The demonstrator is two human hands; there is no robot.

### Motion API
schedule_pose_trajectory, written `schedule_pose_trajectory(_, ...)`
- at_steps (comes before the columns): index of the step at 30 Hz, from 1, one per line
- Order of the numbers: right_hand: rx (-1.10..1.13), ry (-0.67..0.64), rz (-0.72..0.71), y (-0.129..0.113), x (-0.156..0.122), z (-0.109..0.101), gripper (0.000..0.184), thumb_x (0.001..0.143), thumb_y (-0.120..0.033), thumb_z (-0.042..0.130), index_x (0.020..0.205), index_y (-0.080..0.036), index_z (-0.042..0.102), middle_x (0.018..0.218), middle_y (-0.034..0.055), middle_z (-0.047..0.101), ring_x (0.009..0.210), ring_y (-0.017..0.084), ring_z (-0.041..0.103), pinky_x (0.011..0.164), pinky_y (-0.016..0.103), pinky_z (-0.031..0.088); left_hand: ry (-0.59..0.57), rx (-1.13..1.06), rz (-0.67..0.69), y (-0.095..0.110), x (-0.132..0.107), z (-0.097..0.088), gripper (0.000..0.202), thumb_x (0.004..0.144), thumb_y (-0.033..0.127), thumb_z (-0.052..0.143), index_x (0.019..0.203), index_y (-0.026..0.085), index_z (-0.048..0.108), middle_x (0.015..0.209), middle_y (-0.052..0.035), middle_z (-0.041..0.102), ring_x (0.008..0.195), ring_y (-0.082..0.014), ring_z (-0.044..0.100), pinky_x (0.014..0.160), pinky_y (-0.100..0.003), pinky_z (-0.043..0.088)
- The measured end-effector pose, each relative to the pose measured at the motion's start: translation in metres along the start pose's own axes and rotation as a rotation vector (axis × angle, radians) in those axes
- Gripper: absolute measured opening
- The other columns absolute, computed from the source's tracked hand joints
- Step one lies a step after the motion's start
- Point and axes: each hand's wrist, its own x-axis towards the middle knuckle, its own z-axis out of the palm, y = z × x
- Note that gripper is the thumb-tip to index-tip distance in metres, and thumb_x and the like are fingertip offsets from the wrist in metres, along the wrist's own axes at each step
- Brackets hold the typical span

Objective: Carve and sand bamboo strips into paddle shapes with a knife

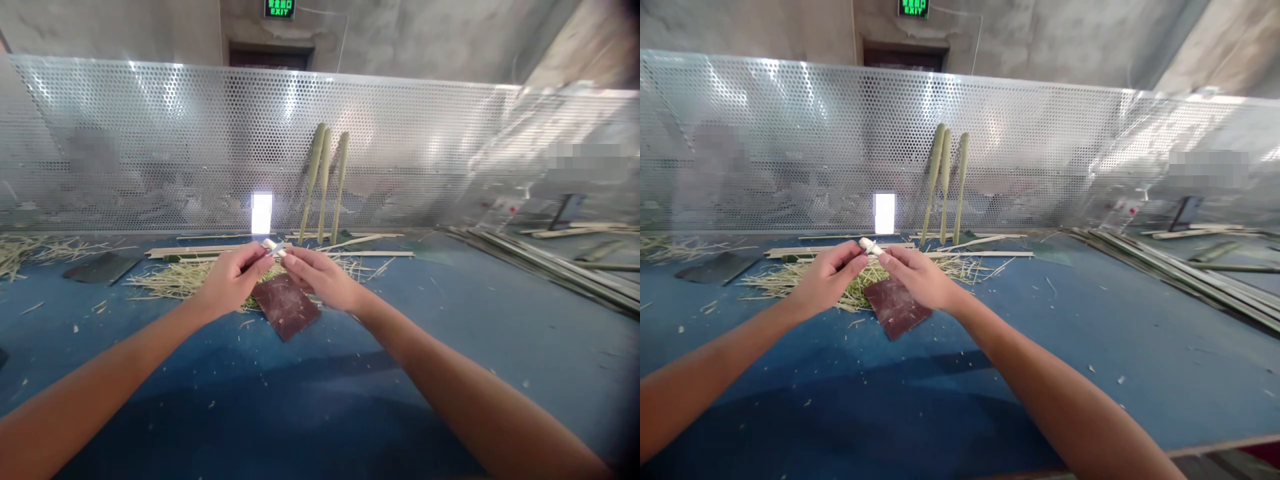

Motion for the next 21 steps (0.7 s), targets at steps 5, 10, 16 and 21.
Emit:
schedule_pose_trajectory(5,-0.003,0.007,-0.015,-0.0009,-0.0006,0.0007,0.037,0.099,-0.052,0.044,0.079,-0.021,0.048,0.061,-0.0069,0.035,0.053,0.009,0.031,0.05,0.027,0.026,-0.005,0.066,0.016,-0.0043,-0.0014,0.0025,0.025,0.097,0.039,0.049,0.09,0.02,0.063,0.067,0.0022,0.056,0.06,-0.0113,0.046,0.055,-0.028,0.033)
schedule_pose_trajectory(10,0.01,-0.007,-0.014,-0.0026,-0.0008,0.0012,0.038,0.1,-0.051,0.043,0.077,-0.021,0.045,0.061,-0.007,0.036,0.052,0.008,0.031,0.05,0.027,0.027,0.019,0.059,0.038,-0.0056,-0.0016,0.0034,0.022,0.096,0.036,0.05,0.091,0.019,0.063,0.069,0.0018,0.058,0.061,-0.0114,0.048,0.056,-0.027,0.035)
schedule_pose_trajectory(16,-0.047,-0.011,-0.02,-0.0039,-0.0015,0.0009,0.041,0.101,-0.052,0.041,0.075,-0.021,0.043,0.063,-0.0063,0.037,0.053,0.008,0.033,0.051,0.027,0.028,0.029,0.097,0.044,-0.0023,-0.0013,0.0,0.024,0.097,0.037,0.048,0.087,0.019,0.061,0.064,0.0028,0.054,0.057,-0.0109,0.045,0.052,-0.027,0.032)
schedule_pose_trajectory(21,-0.116,0.027,-0.02,0.0002,0.0005,0.0008,0.04,0.101,-0.053,0.039,0.075,-0.022,0.042,0.063,-0.0056,0.037,0.055,0.009,0.034,0.054,0.028,0.03,0.004,0.141,0.007,0.0002,0.0008,-0.0018,0.024,0.096,0.038,0.049,0.083,0.02,0.058,0.061,0.0035,0.05,0.054,-0.0109,0.042,0.052,-0.028,0.029)
